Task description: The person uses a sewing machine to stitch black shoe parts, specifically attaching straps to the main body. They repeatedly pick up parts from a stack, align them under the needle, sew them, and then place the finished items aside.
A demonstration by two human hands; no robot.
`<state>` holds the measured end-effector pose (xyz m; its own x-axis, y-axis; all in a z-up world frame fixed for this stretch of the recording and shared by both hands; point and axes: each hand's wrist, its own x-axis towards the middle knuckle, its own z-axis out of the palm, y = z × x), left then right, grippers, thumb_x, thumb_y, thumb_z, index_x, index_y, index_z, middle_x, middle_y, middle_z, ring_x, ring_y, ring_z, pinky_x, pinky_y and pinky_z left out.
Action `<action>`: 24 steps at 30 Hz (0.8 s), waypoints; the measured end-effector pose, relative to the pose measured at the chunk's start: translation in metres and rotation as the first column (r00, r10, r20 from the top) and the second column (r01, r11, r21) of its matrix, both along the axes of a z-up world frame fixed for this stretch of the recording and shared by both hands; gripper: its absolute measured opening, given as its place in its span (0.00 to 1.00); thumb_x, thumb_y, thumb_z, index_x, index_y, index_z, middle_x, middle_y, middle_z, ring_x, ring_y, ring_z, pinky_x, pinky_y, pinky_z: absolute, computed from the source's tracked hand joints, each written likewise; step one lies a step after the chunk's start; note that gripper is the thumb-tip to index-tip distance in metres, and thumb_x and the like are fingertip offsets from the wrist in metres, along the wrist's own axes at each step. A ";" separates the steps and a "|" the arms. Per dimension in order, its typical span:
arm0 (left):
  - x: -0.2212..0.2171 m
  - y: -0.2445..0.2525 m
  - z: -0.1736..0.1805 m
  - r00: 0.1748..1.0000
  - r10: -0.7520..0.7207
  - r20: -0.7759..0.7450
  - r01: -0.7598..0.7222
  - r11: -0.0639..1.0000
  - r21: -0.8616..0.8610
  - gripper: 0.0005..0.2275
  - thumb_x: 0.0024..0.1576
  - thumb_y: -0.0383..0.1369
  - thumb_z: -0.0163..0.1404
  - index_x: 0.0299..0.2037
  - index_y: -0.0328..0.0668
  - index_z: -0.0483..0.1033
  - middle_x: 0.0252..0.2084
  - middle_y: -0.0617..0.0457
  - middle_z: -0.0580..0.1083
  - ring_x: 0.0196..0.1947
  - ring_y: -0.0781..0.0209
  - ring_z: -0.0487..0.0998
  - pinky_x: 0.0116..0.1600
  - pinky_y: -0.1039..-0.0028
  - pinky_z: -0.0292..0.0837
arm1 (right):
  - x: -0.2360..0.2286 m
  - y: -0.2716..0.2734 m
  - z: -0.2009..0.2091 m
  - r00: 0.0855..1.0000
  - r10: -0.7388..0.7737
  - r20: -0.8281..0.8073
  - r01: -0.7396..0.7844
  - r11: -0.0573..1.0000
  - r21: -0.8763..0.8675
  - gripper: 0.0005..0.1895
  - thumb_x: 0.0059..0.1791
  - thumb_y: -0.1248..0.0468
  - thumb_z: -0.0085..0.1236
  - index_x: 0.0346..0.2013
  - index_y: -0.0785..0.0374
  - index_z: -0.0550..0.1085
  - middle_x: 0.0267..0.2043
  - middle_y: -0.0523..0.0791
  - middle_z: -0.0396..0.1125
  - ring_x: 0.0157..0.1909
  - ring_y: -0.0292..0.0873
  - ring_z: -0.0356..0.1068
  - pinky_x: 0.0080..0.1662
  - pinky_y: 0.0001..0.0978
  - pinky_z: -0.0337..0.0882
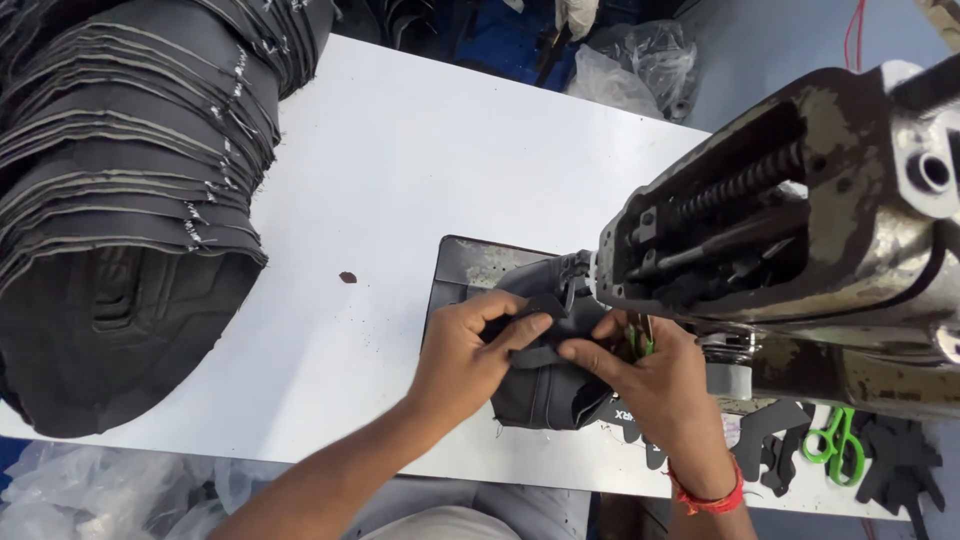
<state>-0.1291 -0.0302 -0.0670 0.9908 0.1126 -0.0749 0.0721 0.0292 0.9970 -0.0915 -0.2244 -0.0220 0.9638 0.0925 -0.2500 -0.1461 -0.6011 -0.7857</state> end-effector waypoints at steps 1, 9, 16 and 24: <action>0.002 0.002 -0.003 0.999 -0.034 -0.037 0.033 0.999 -0.014 0.10 0.59 0.34 0.59 0.37 0.31 0.83 0.27 0.52 0.77 0.29 0.71 0.71 0.34 0.75 0.68 | 0.000 -0.001 -0.002 1.000 -0.008 0.015 0.008 1.000 -0.017 0.14 0.40 0.65 0.74 0.28 0.65 0.74 0.21 0.38 0.62 0.25 0.28 0.56 0.25 0.23 0.59; 0.001 0.014 0.033 0.908 -0.326 -0.262 0.250 0.925 -0.286 0.27 0.51 0.42 0.60 0.60 0.45 0.68 0.45 0.51 0.78 0.40 0.68 0.81 0.42 0.76 0.79 | -0.010 -0.007 -0.006 0.996 -0.049 0.075 0.044 0.997 0.069 0.07 0.47 0.66 0.67 0.33 0.66 0.76 0.23 0.37 0.64 0.24 0.28 0.54 0.25 0.24 0.55; 0.003 0.017 0.033 0.899 -0.380 -0.216 0.375 0.925 -0.062 0.36 0.45 0.39 0.67 0.64 0.47 0.62 0.51 0.52 0.75 0.48 0.66 0.80 0.47 0.77 0.79 | -0.011 -0.020 -0.021 0.993 0.005 0.121 -0.023 0.989 0.147 0.09 0.48 0.67 0.64 0.41 0.66 0.76 0.27 0.38 0.69 0.26 0.27 0.58 0.27 0.22 0.58; 0.002 0.022 0.013 0.881 -0.448 -0.152 0.371 0.854 -0.366 0.24 0.58 0.25 0.50 0.67 0.43 0.64 0.52 0.50 0.75 0.46 0.66 0.77 0.47 0.75 0.77 | -0.005 -0.006 0.001 1.000 -0.016 0.008 0.015 0.990 0.140 0.11 0.43 0.65 0.68 0.37 0.67 0.78 0.30 0.38 0.72 0.31 0.28 0.67 0.32 0.21 0.69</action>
